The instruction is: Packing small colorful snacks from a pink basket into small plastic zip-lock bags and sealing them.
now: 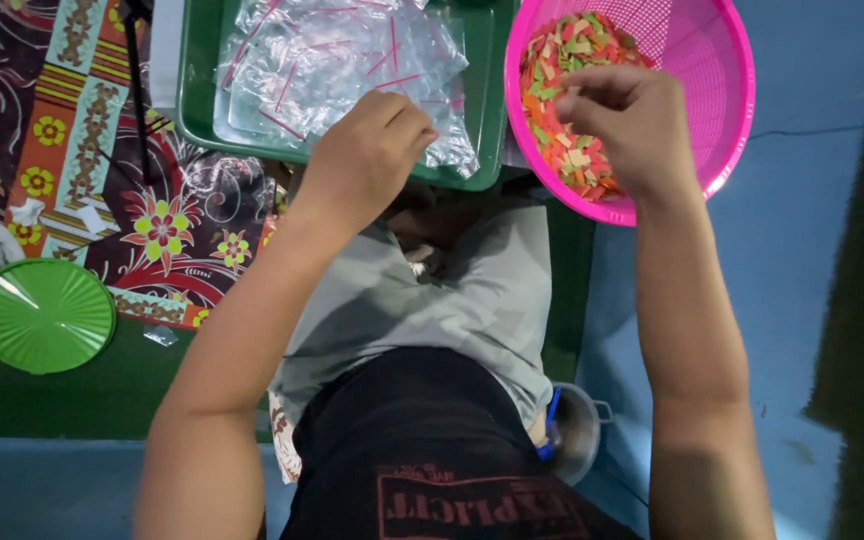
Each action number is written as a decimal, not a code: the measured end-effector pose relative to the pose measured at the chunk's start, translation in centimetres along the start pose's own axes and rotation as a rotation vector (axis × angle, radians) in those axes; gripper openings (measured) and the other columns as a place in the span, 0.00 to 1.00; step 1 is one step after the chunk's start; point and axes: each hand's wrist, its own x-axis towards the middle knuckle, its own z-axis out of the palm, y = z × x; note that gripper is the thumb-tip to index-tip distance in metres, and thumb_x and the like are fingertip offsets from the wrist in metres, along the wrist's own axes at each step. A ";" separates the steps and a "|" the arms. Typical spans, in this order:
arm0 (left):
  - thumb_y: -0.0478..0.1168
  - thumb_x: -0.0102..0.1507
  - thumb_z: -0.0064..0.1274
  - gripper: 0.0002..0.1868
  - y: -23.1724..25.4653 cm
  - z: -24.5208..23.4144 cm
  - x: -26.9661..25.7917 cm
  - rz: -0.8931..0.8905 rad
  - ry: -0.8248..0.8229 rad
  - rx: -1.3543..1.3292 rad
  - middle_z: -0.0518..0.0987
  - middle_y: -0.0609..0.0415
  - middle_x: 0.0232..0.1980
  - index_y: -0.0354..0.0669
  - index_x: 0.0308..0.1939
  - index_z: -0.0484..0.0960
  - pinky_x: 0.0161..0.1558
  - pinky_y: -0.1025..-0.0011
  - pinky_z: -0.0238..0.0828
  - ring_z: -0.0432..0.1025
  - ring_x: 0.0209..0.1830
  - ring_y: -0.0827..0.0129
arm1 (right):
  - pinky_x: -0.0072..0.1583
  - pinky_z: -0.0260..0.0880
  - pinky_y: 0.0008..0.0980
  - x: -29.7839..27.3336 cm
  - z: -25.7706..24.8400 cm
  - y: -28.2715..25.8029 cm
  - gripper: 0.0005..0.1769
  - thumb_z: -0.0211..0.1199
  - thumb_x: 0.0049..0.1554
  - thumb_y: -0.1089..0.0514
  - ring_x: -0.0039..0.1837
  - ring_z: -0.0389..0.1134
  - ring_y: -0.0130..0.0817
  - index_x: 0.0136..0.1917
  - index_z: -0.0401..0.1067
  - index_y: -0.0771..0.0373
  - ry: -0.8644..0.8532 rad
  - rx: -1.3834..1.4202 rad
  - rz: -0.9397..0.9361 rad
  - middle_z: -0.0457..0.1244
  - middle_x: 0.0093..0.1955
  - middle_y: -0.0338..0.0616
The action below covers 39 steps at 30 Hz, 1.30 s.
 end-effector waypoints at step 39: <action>0.32 0.63 0.61 0.17 -1.2 1.2 0.2 -0.158 -0.203 -0.147 0.80 0.46 0.38 0.40 0.48 0.66 0.35 0.54 0.66 0.74 0.36 0.47 | 0.45 0.74 0.25 0.3 2.4 -0.2 0.12 0.73 0.58 0.74 0.42 0.71 0.30 0.56 0.80 0.74 0.126 -0.270 -0.395 0.72 0.45 0.50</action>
